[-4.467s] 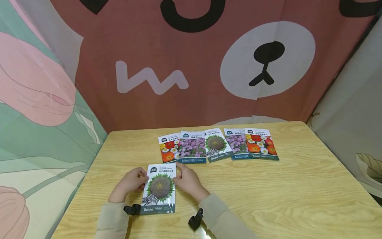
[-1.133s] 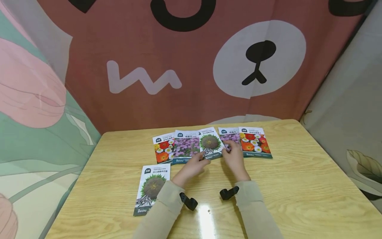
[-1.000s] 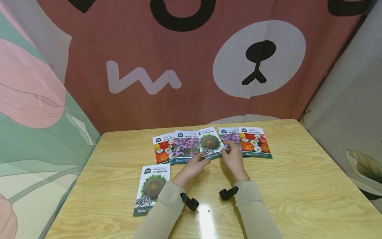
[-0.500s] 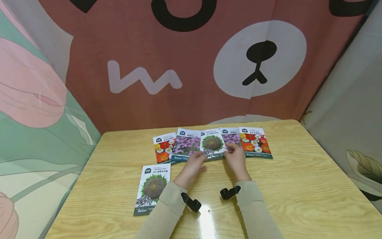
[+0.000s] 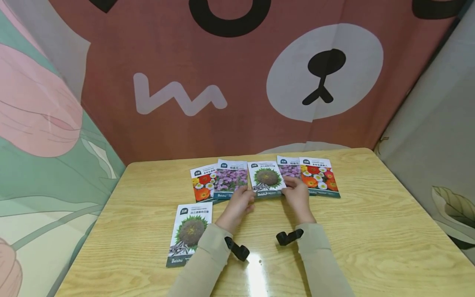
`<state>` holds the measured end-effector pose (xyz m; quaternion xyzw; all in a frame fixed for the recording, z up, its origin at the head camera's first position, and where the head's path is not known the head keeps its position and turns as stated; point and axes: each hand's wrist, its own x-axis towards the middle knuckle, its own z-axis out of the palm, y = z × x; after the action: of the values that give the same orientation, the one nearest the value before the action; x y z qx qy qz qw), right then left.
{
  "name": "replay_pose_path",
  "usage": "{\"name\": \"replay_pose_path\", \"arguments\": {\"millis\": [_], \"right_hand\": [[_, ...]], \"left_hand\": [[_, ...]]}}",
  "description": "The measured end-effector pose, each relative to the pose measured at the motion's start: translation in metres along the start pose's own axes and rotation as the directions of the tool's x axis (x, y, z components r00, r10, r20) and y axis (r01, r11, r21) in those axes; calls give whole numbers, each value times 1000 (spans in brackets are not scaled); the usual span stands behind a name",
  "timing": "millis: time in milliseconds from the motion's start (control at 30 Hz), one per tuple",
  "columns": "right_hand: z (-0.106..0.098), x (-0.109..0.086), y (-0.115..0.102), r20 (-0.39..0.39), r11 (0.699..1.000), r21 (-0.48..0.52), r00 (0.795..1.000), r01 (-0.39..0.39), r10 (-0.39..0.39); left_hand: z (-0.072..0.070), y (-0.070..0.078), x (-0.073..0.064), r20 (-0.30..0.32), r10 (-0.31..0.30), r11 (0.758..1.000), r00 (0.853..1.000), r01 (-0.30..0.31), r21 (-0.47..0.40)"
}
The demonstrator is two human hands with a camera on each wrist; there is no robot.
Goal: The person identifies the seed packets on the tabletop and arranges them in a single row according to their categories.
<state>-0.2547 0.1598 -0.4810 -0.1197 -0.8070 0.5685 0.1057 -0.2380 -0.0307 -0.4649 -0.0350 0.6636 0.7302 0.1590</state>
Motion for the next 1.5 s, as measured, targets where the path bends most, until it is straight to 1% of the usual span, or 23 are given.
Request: {"name": "replay_pose_path", "arguments": {"millis": [233,333,433,600,700,800,967,1033,1067,1167,1267,1400,1500], "right_hand": [[-5,-2,-7,14,998,41,998,-55,55],[-6,-2,-11,12,995,54,997,-79,79],[-6,-2,-15,34,991,84,994,-105,102],[-4,1,-18,122,978,143,983,-153,136],[-4,2,-19,183,970,164,972,-180,149],[-6,2,-19,257,967,163,954,-198,152],[-10,0,-22,396,970,146,910,-195,123],[-11,-2,-24,434,971,144,894,-193,113],[-12,-3,-25,445,970,147,889,-192,108],[-11,-5,-27,449,965,169,887,-200,105],[-11,-6,-27,439,961,185,892,-205,106],[-12,-7,-27,430,960,191,897,-203,104],[-11,-8,-29,423,957,208,901,-200,97]], "left_hand": [[-2,4,-2,-5,5,1000,1000,-5,24],[-4,4,-2,-8,29,999,1000,-28,29],[-8,2,-3,-30,65,998,997,-65,19],[-15,2,-7,-61,101,995,993,-101,7],[-18,5,-12,-54,118,993,992,-117,17],[-23,6,-16,-38,128,992,991,-128,9],[-36,7,-24,13,136,991,991,-136,-16],[-42,9,-28,35,142,990,989,-142,8],[-45,10,-30,48,144,989,988,-146,28],[-55,12,-36,108,142,984,984,-152,93],[-64,15,-41,186,138,974,973,-168,153],[-76,19,-45,291,119,964,949,-181,196],[-84,21,-46,363,82,962,928,-168,213]]}}
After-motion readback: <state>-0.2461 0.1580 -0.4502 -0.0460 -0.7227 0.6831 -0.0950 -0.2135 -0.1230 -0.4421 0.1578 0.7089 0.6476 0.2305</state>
